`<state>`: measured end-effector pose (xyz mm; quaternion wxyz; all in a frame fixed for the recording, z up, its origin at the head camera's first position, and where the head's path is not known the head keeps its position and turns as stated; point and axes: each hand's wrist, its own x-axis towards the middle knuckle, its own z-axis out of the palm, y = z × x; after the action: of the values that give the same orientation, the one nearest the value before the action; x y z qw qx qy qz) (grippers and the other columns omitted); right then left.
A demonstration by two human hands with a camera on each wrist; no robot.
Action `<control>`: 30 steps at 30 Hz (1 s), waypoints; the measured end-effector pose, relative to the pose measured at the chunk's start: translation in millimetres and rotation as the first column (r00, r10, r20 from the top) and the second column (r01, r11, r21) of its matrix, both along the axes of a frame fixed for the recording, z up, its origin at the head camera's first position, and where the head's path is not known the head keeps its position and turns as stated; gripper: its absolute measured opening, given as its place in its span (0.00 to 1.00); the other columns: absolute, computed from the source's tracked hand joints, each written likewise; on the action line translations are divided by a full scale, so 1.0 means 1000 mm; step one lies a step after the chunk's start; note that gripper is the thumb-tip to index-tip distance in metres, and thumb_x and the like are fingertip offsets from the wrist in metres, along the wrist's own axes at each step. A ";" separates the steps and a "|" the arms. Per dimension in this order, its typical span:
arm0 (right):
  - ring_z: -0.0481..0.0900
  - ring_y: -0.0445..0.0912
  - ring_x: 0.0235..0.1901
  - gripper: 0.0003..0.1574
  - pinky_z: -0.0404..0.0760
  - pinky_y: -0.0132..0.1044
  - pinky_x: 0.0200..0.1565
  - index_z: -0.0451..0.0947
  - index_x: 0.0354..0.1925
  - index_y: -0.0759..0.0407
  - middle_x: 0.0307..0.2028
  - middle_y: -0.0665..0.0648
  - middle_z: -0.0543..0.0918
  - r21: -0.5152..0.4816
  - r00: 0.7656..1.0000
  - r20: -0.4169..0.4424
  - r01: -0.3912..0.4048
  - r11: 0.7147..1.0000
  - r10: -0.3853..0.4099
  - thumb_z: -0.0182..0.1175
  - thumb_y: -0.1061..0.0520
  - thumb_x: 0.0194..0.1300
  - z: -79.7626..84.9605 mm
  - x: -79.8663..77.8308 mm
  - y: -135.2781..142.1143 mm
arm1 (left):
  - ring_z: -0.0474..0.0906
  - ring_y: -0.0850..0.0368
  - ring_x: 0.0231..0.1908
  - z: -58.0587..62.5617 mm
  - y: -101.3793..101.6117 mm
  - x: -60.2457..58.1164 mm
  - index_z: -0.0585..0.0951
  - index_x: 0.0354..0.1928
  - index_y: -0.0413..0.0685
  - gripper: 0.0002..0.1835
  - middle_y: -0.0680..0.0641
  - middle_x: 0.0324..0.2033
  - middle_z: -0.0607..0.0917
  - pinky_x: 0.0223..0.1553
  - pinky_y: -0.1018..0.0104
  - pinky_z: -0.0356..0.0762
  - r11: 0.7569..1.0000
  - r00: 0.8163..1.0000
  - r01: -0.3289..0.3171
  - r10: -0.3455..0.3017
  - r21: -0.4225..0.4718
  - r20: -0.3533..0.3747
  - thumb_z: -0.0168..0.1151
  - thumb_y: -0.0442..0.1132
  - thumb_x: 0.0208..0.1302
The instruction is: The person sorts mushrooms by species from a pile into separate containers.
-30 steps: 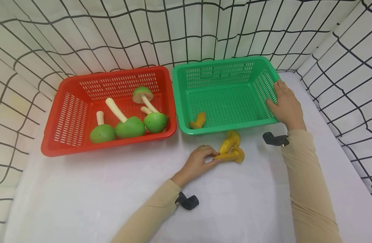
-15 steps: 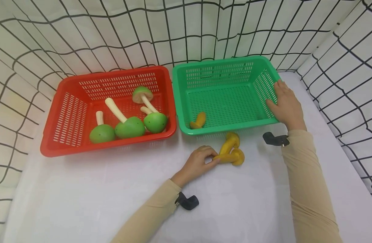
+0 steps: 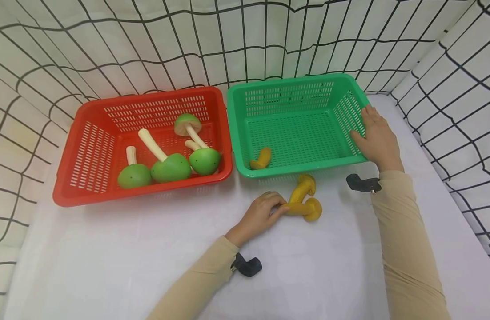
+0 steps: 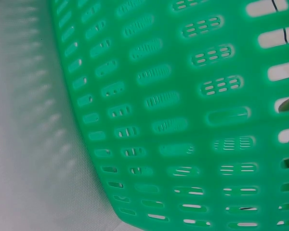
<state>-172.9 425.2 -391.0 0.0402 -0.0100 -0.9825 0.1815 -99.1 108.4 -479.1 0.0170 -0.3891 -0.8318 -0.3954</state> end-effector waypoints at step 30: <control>0.38 0.57 0.72 0.42 0.39 0.50 0.69 0.40 0.71 0.70 0.72 0.67 0.43 -0.006 1.000 0.008 -0.007 1.000 0.007 0.42 0.50 0.70 0.004 0.001 -0.003 | 0.77 0.59 0.34 0.021 -0.015 -0.007 0.80 0.32 0.42 0.04 0.50 0.30 0.81 0.41 0.78 0.73 0.979 0.997 -0.001 0.016 0.205 -0.074 0.65 0.35 0.60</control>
<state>-171.6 422.7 -387.5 0.0358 -0.0074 -0.9821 0.1846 -106.6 93.3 -458.1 0.0900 -0.3962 -0.7872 -0.4639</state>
